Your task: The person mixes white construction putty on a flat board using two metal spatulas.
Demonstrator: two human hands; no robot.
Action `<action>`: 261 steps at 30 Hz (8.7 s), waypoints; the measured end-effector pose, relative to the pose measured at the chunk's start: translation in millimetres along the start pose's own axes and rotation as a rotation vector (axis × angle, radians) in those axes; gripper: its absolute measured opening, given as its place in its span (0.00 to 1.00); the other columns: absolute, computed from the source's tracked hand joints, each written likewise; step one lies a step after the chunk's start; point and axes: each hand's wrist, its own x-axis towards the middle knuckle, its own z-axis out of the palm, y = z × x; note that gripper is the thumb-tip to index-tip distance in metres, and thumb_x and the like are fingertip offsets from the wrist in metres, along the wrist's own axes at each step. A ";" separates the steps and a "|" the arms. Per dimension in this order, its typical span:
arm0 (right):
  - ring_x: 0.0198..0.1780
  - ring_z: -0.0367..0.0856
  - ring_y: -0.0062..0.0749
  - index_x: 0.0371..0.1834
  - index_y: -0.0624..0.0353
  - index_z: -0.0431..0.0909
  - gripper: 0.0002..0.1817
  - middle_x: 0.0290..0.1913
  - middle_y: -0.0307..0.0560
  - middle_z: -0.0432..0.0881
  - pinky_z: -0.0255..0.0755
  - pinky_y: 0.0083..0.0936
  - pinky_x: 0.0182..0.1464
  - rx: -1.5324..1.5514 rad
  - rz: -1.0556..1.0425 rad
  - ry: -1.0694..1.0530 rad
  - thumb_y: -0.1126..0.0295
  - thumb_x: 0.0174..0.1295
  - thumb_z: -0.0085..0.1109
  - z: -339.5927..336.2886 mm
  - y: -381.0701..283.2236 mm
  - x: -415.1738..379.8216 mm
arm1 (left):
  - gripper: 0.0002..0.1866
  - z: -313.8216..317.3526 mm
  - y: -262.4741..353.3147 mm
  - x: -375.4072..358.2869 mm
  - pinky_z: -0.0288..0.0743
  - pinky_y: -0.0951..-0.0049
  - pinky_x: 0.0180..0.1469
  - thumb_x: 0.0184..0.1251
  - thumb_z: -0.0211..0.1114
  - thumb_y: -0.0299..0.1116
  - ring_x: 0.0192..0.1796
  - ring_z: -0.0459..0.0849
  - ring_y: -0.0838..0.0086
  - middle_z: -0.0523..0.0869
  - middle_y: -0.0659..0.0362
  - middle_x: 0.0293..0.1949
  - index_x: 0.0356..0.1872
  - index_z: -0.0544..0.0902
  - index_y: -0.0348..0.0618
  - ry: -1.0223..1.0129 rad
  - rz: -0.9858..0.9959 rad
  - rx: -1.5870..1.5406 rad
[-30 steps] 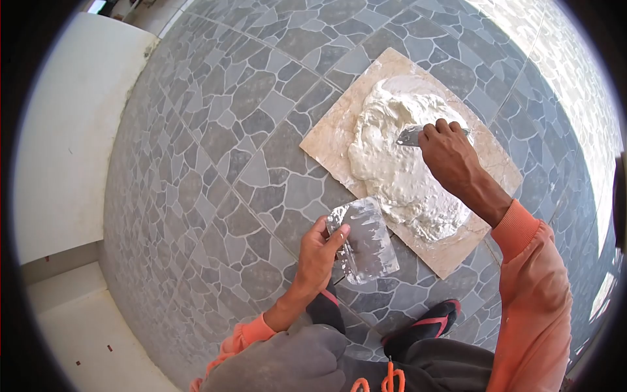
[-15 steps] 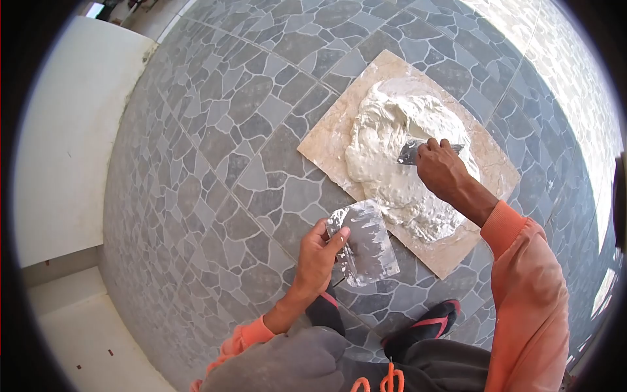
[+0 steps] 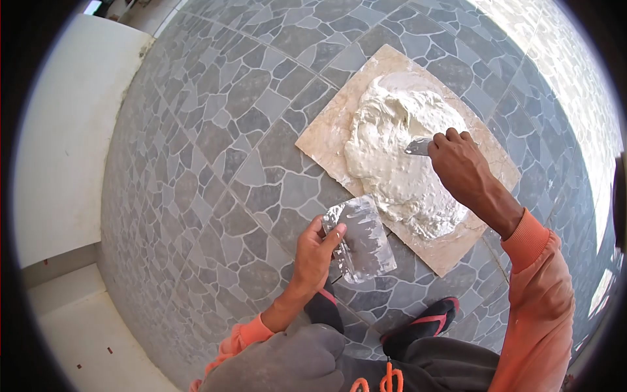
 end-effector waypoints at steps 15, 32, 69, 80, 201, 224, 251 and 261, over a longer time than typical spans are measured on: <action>0.51 0.76 0.38 0.36 0.65 0.83 0.06 0.42 0.48 0.81 0.71 0.35 0.53 -0.001 -0.015 -0.099 0.77 0.61 0.56 36.0 3.0 22.8 | 0.10 5.7 3.9 -1.9 0.75 0.81 0.42 0.71 0.63 0.28 0.39 0.79 0.86 0.83 0.64 0.40 0.48 0.77 0.36 -0.019 -0.014 0.020; 0.47 0.78 0.41 0.33 0.65 0.82 0.06 0.40 0.51 0.82 0.72 0.38 0.52 0.061 0.031 0.016 0.76 0.60 0.55 12.2 11.4 31.0 | 0.09 2.1 0.2 -0.7 0.76 0.81 0.41 0.71 0.62 0.28 0.39 0.79 0.86 0.84 0.63 0.40 0.47 0.78 0.37 -0.004 0.015 0.019; 0.50 0.77 0.40 0.36 0.66 0.82 0.08 0.41 0.50 0.81 0.71 0.36 0.52 -0.030 -0.018 -0.145 0.74 0.61 0.55 45.0 -11.6 38.3 | 0.08 1.0 0.2 -1.8 0.74 0.81 0.44 0.71 0.62 0.28 0.40 0.79 0.86 0.83 0.64 0.39 0.47 0.78 0.37 -0.019 -0.013 0.047; 0.52 0.76 0.40 0.38 0.66 0.83 0.09 0.44 0.50 0.82 0.71 0.39 0.53 0.011 -0.013 -0.210 0.75 0.61 0.55 42.5 -3.5 38.5 | 0.11 -4.9 -3.1 -1.3 0.77 0.78 0.46 0.71 0.61 0.27 0.43 0.81 0.82 0.84 0.61 0.44 0.51 0.76 0.37 -0.054 -0.039 0.045; 0.50 0.78 0.40 0.37 0.67 0.83 0.09 0.43 0.50 0.83 0.70 0.38 0.54 0.018 0.013 -0.107 0.75 0.61 0.55 52.1 -6.2 50.5 | 0.11 -2.7 1.4 -2.0 0.77 0.80 0.43 0.71 0.61 0.27 0.41 0.81 0.83 0.84 0.61 0.42 0.51 0.76 0.37 -0.056 -0.069 0.048; 0.51 0.77 0.38 0.37 0.66 0.82 0.07 0.41 0.49 0.81 0.70 0.37 0.53 0.013 -0.009 -0.179 0.75 0.60 0.55 21.7 -2.9 50.6 | 0.09 0.5 -0.5 -3.1 0.75 0.82 0.40 0.71 0.62 0.29 0.39 0.80 0.85 0.83 0.63 0.41 0.48 0.77 0.38 -0.044 -0.048 0.060; 0.51 0.77 0.41 0.40 0.65 0.80 0.08 0.41 0.49 0.81 0.71 0.36 0.54 -0.013 0.027 -0.029 0.76 0.61 0.53 53.2 13.9 60.1 | 0.09 2.7 4.1 -3.0 0.74 0.82 0.39 0.70 0.63 0.29 0.38 0.80 0.86 0.84 0.63 0.39 0.48 0.78 0.38 -0.047 -0.073 0.064; 0.51 0.77 0.39 0.38 0.66 0.82 0.08 0.45 0.50 0.81 0.69 0.37 0.54 -0.058 0.065 0.001 0.75 0.62 0.54 44.8 19.2 56.9 | 0.09 2.8 -0.2 -1.0 0.74 0.82 0.39 0.70 0.63 0.29 0.39 0.80 0.85 0.84 0.63 0.40 0.47 0.78 0.38 -0.050 -0.048 0.047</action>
